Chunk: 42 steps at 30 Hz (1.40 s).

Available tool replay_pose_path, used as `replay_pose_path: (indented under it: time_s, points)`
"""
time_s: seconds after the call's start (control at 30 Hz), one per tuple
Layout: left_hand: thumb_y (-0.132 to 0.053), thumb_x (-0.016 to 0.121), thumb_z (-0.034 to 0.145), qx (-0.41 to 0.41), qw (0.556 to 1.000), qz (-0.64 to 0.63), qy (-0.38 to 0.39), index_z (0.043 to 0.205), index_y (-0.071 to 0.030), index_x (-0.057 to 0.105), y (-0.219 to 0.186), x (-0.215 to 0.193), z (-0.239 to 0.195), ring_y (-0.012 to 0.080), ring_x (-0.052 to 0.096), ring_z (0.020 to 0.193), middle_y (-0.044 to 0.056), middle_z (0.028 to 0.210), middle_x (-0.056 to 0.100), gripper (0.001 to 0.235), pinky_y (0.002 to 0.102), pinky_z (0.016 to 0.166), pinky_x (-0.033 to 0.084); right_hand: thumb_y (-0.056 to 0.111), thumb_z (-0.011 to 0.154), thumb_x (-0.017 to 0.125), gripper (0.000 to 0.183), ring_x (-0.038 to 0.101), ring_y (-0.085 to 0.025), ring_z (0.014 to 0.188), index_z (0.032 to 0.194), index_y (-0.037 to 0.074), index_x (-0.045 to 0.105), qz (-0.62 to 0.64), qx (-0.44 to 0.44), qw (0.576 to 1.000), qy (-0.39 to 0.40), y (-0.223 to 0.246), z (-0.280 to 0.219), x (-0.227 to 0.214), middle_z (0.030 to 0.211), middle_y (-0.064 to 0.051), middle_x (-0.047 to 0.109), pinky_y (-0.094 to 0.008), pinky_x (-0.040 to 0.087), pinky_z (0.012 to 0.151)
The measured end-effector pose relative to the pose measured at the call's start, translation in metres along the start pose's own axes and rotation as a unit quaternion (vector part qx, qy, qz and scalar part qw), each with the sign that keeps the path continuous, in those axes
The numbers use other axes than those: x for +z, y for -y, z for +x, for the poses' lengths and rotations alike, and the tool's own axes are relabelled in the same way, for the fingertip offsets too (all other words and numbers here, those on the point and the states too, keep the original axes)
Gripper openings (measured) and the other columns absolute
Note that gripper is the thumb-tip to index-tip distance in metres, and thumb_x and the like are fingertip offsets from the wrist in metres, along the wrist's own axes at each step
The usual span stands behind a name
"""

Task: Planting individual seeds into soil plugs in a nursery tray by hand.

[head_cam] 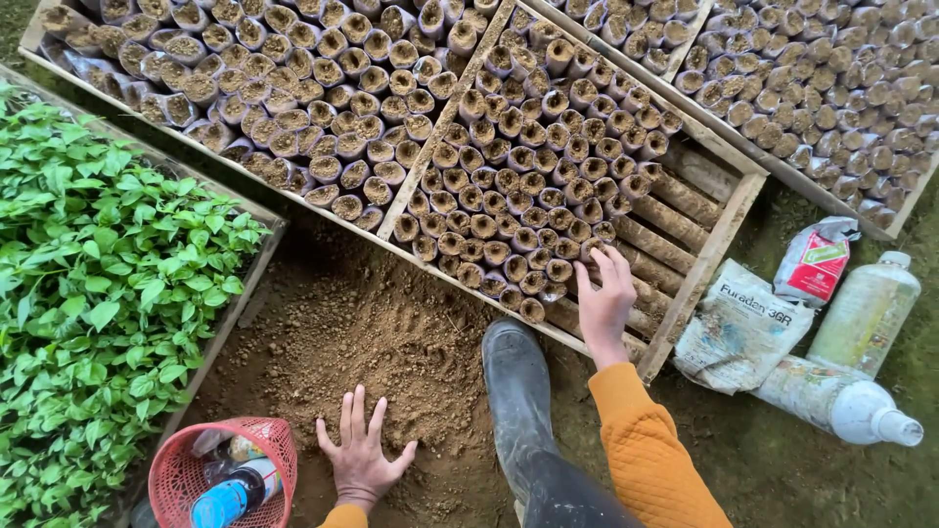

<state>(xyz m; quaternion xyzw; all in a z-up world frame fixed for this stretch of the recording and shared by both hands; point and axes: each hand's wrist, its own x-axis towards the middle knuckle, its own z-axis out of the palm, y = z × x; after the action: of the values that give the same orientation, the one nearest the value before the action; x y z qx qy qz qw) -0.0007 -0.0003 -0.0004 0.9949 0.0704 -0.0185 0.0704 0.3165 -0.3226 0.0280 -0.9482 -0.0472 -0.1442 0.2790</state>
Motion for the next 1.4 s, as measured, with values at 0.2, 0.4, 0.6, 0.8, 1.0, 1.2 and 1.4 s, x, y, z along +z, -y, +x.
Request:
replay_pose_path:
  time_s: [0.2,0.4,0.6,0.8,1.0,1.2,1.4]
  points:
    - [-0.078,0.050,0.074,0.008,0.999,-0.005,-0.031,0.147,-0.023,0.045,-0.001,-0.003,0.004,0.0276,0.030,0.154,0.012,0.168,0.030,0.092,0.068,0.119,0.019,-0.004,0.091,0.076,0.026,0.063,-0.037,0.116,0.115,-0.008,0.070,-0.003,0.004,1.000,0.008,-0.005,-0.002,0.008,0.121,-0.026,0.064,-0.047,0.053,0.105]
    - [-0.078,0.053,0.071,0.007,0.999,-0.011,-0.037,0.152,-0.027,0.037,-0.001,0.001,0.003,0.0270,0.024,0.156,0.009,0.170,0.023,0.097,0.069,0.118,0.016,-0.001,0.093,0.075,0.022,0.066,-0.037,0.111,0.114,-0.007,0.072,-0.011,-0.011,1.000,-0.016,-0.016,-0.007,0.017,0.121,-0.026,0.065,-0.047,0.054,0.101]
    - [-0.081,0.046,0.075,0.015,0.998,0.036,-0.054,0.155,-0.025,0.027,-0.004,-0.003,0.006,0.0274,0.009,0.158,0.009,0.174,0.007,0.099,0.071,0.119,0.006,0.014,0.099,0.063,0.037,0.054,-0.038,0.130,0.133,0.000,0.065,0.011,0.083,0.989,0.124,-0.018,-0.003,0.001,0.138,-0.025,0.059,-0.048,0.040,0.115]
    - [-0.070,0.045,0.082,-0.049,0.989,0.050,-0.132,0.156,-0.022,0.024,-0.030,-0.016,-0.005,0.0296,0.001,0.161,0.011,0.175,0.002,0.091,0.069,0.117,0.006,0.007,0.098,0.055,0.058,0.051,-0.038,0.135,0.155,0.004,0.045,-0.007,0.115,0.986,0.118,0.009,-0.024,-0.046,0.151,-0.020,0.053,-0.049,0.040,0.110]
    - [-0.074,0.048,0.073,-0.093,0.974,0.051,-0.201,0.158,-0.013,0.017,-0.034,-0.027,-0.043,0.0347,-0.003,0.161,0.018,0.174,0.000,0.108,0.067,0.120,0.001,0.012,0.095,0.066,0.052,0.064,-0.031,0.121,0.145,0.005,0.059,0.021,-0.013,0.996,0.083,-0.023,-0.092,0.011,0.138,-0.016,0.065,-0.045,0.053,0.103]
    - [-0.074,0.070,0.016,-0.263,0.929,0.090,-0.245,0.156,-0.007,0.021,-0.032,0.073,-0.072,0.0362,0.011,0.161,0.021,0.175,0.009,0.163,0.068,0.120,0.018,0.017,0.092,0.069,0.054,0.068,-0.026,0.119,0.145,0.012,0.059,0.027,-0.048,0.983,0.174,-0.015,-0.092,-0.009,0.133,-0.011,0.070,-0.041,0.053,0.105]
    - [-0.086,0.057,0.047,-0.270,0.948,0.090,-0.139,0.153,-0.010,0.029,-0.028,0.108,-0.062,0.0322,0.008,0.161,0.013,0.172,0.011,0.133,0.073,0.122,0.020,0.021,0.090,0.072,0.057,0.072,-0.020,0.116,0.145,0.018,0.060,-0.011,-0.034,0.966,0.254,-0.036,-0.055,-0.094,0.129,-0.005,0.076,-0.037,0.054,0.108]
